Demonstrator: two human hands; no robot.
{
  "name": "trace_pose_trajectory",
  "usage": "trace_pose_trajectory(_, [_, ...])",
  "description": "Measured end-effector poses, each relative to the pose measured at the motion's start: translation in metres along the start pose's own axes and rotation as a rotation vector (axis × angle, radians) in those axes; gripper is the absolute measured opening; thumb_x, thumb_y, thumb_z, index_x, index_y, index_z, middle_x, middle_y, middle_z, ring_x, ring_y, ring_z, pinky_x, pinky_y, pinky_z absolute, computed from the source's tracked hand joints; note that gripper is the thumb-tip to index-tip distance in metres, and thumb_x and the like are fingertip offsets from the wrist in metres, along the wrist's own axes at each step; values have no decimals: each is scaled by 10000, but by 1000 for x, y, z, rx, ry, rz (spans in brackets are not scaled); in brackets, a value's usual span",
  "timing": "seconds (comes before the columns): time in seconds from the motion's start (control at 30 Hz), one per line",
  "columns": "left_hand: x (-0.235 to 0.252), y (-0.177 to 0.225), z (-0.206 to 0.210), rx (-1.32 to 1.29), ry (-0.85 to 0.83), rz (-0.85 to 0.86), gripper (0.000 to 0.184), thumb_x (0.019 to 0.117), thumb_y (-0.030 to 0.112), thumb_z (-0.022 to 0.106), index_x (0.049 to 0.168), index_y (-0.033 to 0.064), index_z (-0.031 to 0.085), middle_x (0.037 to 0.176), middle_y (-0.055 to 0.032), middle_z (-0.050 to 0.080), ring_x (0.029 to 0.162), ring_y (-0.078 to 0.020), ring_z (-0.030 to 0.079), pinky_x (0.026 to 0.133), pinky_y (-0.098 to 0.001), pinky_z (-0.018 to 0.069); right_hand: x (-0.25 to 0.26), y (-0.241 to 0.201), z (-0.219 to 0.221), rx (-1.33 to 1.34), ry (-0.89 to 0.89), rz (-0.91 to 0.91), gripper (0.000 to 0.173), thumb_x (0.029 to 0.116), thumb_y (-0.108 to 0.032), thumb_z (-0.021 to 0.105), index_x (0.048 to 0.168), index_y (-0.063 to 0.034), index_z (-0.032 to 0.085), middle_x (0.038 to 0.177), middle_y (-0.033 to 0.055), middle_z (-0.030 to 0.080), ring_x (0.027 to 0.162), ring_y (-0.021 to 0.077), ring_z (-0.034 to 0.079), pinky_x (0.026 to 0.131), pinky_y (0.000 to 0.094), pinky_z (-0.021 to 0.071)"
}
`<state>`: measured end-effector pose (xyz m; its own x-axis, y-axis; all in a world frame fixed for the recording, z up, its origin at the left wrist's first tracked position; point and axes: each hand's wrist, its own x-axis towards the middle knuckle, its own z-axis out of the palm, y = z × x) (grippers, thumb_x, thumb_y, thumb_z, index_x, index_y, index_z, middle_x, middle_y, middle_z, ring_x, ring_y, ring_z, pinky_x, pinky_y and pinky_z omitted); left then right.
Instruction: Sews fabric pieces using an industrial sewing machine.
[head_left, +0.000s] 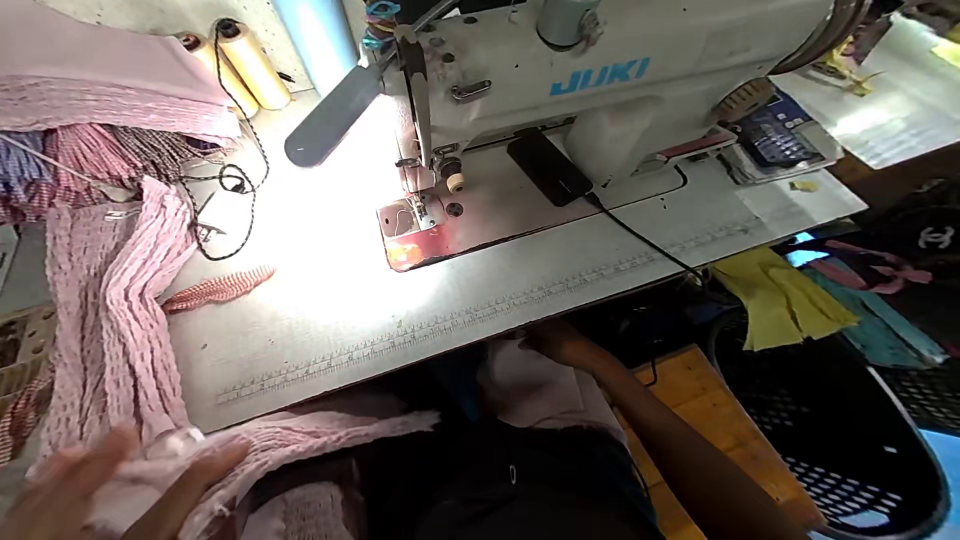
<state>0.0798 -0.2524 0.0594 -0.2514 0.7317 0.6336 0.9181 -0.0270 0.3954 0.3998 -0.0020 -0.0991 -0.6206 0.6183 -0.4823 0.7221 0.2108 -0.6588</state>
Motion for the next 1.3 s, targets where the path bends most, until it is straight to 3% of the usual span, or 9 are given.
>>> trace_pose_trajectory(0.17, [8,12,21,-224,-182,-17,290,1105,270,439,1169,75,644,1077,20,680,1102,32,595,1102,-227,401,-57,49,-43,247,50,-105,131,932,-18,647,1024,62,695,943,136,682,841,155,617,803,354,532])
trace_pose_trajectory(0.27, [6,13,36,-313,-208,-79,233,1069,247,540,1253,146,642,1083,86,724,1010,85,634,900,-119,510,-82,98,-61,214,142,-91,172,915,-52,573,976,13,720,1009,105,722,952,157,664,888,394,542])
trace_pose_trajectory(0.4, [14,20,55,-309,-246,-81,225,1049,230,583,1124,53,701,982,-19,729,884,69,622,795,-91,488,-89,104,-63,133,279,120,266,990,38,500,1131,28,725,1190,206,714,1122,330,672,1002,542,495])
trace_pose_trajectory(0.5, [19,25,61,-256,-285,-32,278,1061,247,557,1120,25,714,958,-75,728,889,27,637,820,-103,485,-66,89,-43,194,259,181,319,1067,-159,523,1287,22,666,1230,217,695,1134,327,674,1037,513,495])
trace_pose_trajectory(0.67, [15,27,57,-248,-317,-11,328,1080,263,510,1119,2,704,965,-98,725,934,-5,648,869,-124,485,-15,58,-7,94,373,146,459,990,-359,672,1260,11,690,1234,248,691,1192,413,640,1040,629,454])
trace_pose_trajectory(0.83, [-1,29,56,-289,-322,-76,309,1069,259,538,1099,2,707,917,-75,709,883,27,629,825,-103,481,14,25,29,-209,585,-51,474,977,-309,655,1229,92,684,1251,338,659,1234,512,605,1046,673,438])
trace_pose_trajectory(1.0, [-5,39,68,-324,-300,-89,277,1051,268,569,1093,46,730,915,-48,734,866,37,644,808,-97,494,24,-2,35,-277,445,71,442,1047,-215,527,1349,97,606,1377,341,585,1368,498,495,1138,670,322])
trace_pose_trajectory(1.13, [-7,41,72,-340,-293,-93,263,1045,270,580,1093,62,734,904,-41,732,852,30,648,792,-99,501,5,-3,31,-278,538,-64,315,966,-144,630,1176,74,716,1192,329,684,1179,523,630,989,703,458])
trace_pose_trajectory(1.3, [-10,33,74,-387,-308,-122,264,1052,267,573,1104,55,722,922,-21,727,849,73,633,781,-76,500,-58,13,22,-33,291,-161,190,885,-56,713,1049,37,731,1055,242,720,993,415,705,871,606,556])
